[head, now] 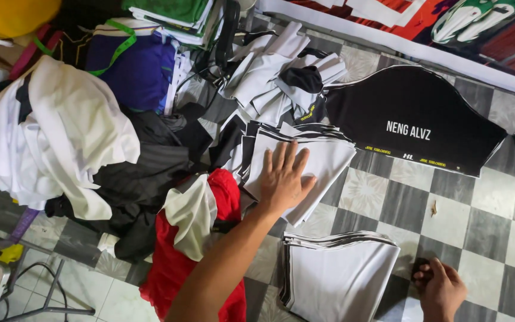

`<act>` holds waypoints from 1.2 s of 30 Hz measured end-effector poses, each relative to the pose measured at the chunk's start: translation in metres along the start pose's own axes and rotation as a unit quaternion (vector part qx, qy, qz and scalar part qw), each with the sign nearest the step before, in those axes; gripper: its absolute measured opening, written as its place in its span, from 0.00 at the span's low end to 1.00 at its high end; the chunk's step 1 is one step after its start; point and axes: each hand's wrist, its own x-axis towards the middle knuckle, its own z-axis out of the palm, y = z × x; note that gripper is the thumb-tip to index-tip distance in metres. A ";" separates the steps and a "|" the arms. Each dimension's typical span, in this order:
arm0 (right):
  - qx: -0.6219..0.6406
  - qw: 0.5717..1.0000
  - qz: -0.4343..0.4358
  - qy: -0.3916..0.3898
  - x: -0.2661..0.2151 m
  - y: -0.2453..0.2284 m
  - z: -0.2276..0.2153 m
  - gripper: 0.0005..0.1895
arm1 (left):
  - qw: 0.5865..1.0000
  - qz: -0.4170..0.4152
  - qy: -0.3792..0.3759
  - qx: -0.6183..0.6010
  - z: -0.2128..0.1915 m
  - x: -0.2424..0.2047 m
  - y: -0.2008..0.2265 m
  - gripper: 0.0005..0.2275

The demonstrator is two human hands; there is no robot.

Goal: Organizing and folding cut fabric garment pieces on a table

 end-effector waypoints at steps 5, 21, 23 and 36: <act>0.027 0.999 -0.009 -0.015 0.019 0.018 -0.004 0.10 | 0.995 0.000 0.100 -0.011 -0.009 -0.001 0.006 0.34; 0.015 1.000 0.005 -0.002 -0.012 -0.014 0.004 0.07 | 0.999 0.005 0.051 -0.009 0.001 -0.001 0.009 0.36; 0.000 1.000 -0.007 -0.003 -0.010 -0.010 0.004 0.08 | 0.996 0.007 0.093 -0.005 0.002 -0.004 0.008 0.35; -0.006 1.000 0.011 0.006 -0.018 -0.015 0.006 0.08 | 1.000 -0.006 -0.026 -0.003 -0.008 -0.003 0.004 0.37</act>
